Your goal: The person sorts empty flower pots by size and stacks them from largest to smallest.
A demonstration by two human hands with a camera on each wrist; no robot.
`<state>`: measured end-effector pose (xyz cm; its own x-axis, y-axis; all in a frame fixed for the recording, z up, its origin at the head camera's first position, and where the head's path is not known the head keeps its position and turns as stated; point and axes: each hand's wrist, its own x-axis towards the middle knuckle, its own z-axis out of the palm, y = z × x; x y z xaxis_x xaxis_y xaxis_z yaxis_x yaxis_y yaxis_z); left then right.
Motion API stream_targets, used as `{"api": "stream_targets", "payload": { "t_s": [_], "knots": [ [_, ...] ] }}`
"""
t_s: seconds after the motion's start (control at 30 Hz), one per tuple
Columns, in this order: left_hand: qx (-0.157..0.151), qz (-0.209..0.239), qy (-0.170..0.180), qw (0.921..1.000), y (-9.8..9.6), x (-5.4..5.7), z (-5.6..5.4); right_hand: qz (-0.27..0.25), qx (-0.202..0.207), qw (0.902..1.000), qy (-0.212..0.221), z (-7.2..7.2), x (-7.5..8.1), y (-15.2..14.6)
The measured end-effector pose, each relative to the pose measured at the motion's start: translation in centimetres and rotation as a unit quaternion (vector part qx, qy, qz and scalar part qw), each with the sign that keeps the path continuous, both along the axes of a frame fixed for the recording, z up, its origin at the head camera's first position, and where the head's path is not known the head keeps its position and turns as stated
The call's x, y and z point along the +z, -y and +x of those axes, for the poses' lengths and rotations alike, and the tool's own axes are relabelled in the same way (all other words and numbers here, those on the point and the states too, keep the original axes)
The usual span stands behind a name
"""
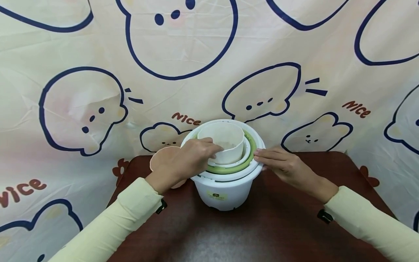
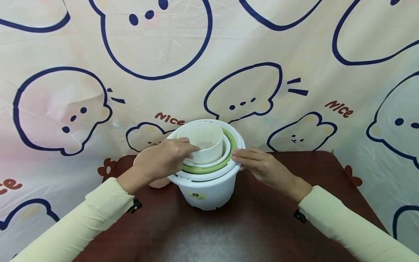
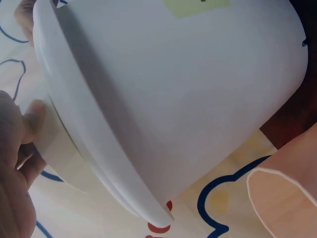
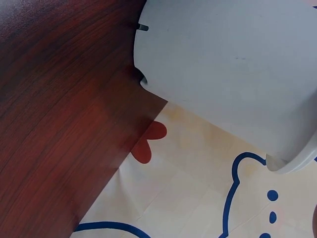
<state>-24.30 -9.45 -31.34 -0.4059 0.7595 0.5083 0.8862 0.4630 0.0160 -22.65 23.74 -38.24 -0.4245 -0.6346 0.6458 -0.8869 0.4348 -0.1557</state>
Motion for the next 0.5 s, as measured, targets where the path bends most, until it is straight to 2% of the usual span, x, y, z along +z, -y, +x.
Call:
{"api": "stream_targets", "payload": {
  "t_s": [0.3, 0.5],
  "knots": [
    [0.006, -0.027, 0.031, 0.9991, -0.9, -0.1, 0.1, -0.003, 0.003, 1.0, -0.007, -0.1, -0.2, -0.1],
    [0.03, -0.054, 0.055, 0.9965, -1.2, -0.1, 0.1, -0.006, 0.002, 1.0, -0.003, -0.1, -0.2, -0.1]
  ]
}}
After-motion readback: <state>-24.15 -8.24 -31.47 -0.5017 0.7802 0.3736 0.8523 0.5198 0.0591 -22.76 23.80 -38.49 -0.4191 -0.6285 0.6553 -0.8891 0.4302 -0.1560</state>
